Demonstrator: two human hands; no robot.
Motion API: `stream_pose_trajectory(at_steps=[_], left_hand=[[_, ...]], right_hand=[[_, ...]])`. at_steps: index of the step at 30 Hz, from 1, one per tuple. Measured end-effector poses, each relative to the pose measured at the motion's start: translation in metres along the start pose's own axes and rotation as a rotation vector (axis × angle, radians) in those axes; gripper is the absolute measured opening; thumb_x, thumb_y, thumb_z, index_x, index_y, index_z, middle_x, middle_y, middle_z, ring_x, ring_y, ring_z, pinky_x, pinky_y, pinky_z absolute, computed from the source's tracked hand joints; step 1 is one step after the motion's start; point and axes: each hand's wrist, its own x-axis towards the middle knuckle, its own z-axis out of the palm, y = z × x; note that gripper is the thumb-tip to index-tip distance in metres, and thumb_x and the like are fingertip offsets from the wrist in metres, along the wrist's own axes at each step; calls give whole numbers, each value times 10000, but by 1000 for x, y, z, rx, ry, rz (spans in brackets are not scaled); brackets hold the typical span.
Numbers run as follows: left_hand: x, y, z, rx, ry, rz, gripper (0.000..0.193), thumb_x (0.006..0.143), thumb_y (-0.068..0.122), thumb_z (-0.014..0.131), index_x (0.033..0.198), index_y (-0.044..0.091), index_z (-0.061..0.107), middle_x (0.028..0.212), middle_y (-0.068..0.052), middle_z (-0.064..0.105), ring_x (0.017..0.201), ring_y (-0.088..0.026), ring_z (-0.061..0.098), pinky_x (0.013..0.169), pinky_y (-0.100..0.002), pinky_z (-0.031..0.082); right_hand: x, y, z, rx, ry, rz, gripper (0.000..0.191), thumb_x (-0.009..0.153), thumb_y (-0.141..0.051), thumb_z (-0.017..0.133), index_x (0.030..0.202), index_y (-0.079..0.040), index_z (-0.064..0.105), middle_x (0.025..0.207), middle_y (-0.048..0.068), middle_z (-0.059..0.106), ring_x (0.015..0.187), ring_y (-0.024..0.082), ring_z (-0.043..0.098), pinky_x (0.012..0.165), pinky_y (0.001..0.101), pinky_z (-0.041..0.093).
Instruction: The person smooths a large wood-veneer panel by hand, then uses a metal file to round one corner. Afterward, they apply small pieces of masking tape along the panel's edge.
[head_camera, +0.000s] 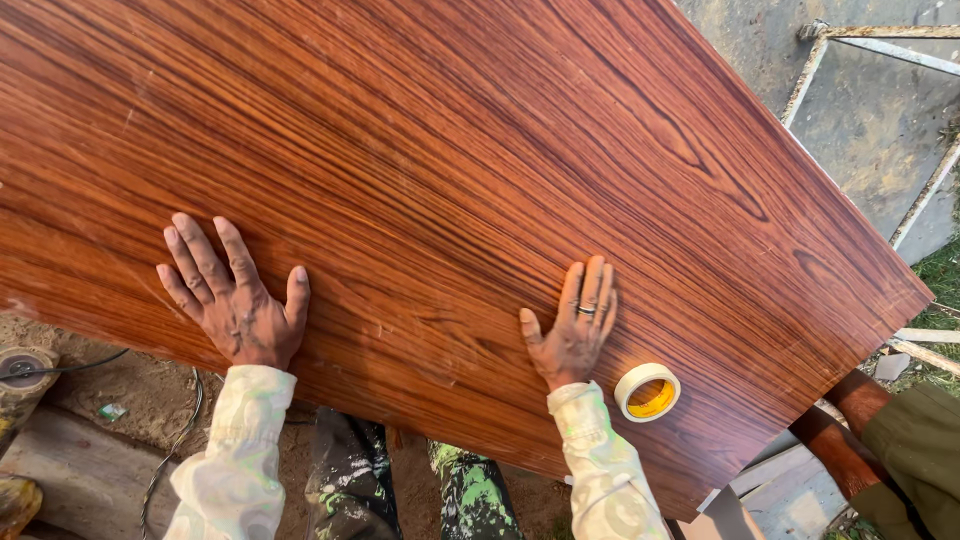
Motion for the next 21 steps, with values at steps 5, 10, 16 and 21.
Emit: stream_pose_trajectory(at_steps=[5, 10, 16, 21], left_hand=[[-12, -17, 4, -13, -61, -12, 894, 1067, 674, 423, 1698, 91, 176, 1747, -225, 105, 1623, -409, 74, 1301, -613, 26], [-11, -19, 8, -32, -54, -19, 914, 1041, 680, 467, 1690, 99, 189, 1744, -211, 103, 1622, -403, 81, 1298, -625, 29], [-13, -20, 10, -21, -72, -20, 918, 1038, 680, 467, 1689, 97, 188, 1740, -221, 111, 1618, -415, 96, 1292, -641, 42], [-10, -21, 9, -1, -52, -9, 922, 1023, 688, 471, 1676, 103, 186, 1737, -221, 111, 1619, -412, 102, 1290, -657, 58]], right_hand=[[-1, -14, -13, -13, 28, 116, 966, 1023, -741, 247, 1624, 16, 246, 1710, 244, 172, 1593, 431, 158, 1284, 599, 150], [45, -98, 9, -42, 100, 151, 939, 1033, -722, 231, 1643, -9, 190, 1718, 245, 149, 1606, 417, 149, 1295, 595, 143], [81, -166, 10, 11, 25, 26, 922, 1032, -718, 289, 1643, -35, 185, 1714, 231, 166, 1606, 400, 157, 1292, 594, 159], [107, -218, 13, 25, -22, -60, 919, 1021, -729, 258, 1645, -56, 204, 1716, 226, 177, 1608, 400, 180, 1289, 602, 183]])
